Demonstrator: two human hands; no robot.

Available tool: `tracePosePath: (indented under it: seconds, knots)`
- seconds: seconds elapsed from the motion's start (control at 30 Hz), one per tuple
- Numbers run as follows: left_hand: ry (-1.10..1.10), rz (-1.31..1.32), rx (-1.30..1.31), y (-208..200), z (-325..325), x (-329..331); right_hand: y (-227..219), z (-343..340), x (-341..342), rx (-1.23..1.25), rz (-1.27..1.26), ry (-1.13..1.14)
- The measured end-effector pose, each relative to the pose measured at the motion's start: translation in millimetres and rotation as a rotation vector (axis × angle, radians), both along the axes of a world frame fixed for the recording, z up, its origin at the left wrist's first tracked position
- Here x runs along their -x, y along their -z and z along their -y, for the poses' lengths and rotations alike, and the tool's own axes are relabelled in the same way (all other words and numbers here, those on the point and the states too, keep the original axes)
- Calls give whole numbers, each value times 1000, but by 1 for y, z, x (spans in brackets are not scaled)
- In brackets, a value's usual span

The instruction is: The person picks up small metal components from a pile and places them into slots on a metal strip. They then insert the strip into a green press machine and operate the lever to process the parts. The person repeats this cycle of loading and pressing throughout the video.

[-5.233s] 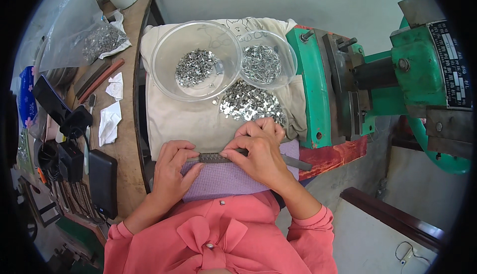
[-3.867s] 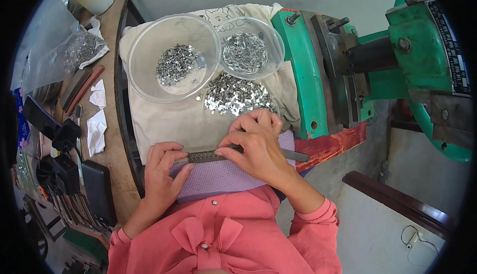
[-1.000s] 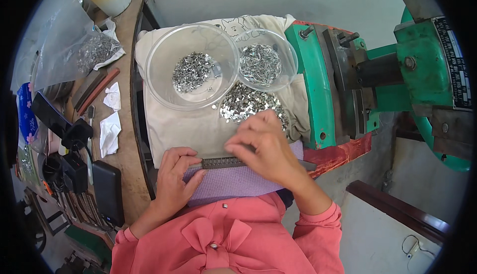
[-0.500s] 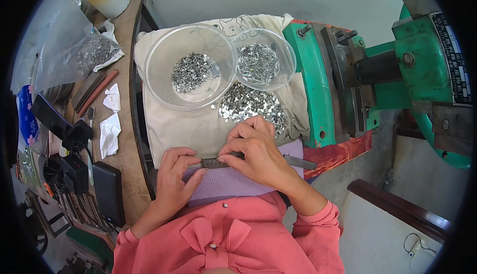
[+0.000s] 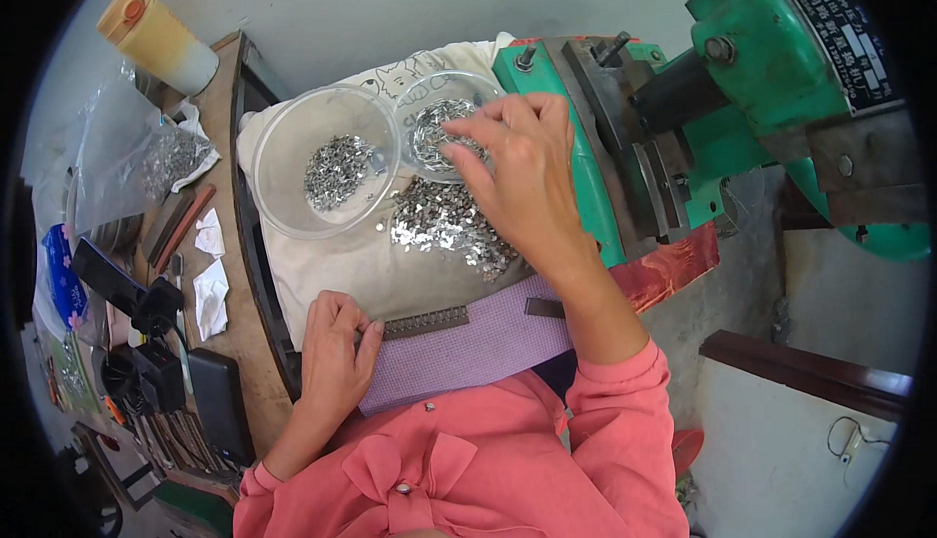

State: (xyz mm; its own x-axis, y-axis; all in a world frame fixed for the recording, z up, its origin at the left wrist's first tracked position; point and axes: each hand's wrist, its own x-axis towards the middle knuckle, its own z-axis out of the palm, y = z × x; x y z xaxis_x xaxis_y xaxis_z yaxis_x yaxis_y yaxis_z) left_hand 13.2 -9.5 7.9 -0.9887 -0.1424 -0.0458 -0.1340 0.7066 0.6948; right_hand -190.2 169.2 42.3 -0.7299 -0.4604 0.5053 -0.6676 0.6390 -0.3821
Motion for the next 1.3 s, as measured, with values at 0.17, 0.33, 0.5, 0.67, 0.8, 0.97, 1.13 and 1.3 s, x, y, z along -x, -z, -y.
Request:
tracePosePath:
  seconds: [0.17, 0.33, 0.5, 0.67, 0.8, 0.97, 1.13, 1.3]
  knots:
    - [20, -11, 70, 1, -2, -1, -4, -35, -50, 42, 129, -90]
    - [21, -2, 85, -8, -2, -5, 13, -79, -113, 157, 265, -46]
    - [127, -120, 108, -47, -9, 8, 34, -119, -146, 153, 307, 193]
    - [174, -429, 157, -71, -26, 76, 34, -139, -150, 82, 399, 332]
    - [151, -497, 243, -55, -23, 139, 33, -152, -142, 1, 418, 218]
    - [121, -535, 133, -57, -26, 132, 34, -156, -136, -4, 459, 170]
    - [138, -466, -26, -52, -1, 64, 31, -147, -136, 20, 428, 126]
    - [-130, -146, -272, -19, 11, -6, 23, -103, -131, 81, 406, -63]
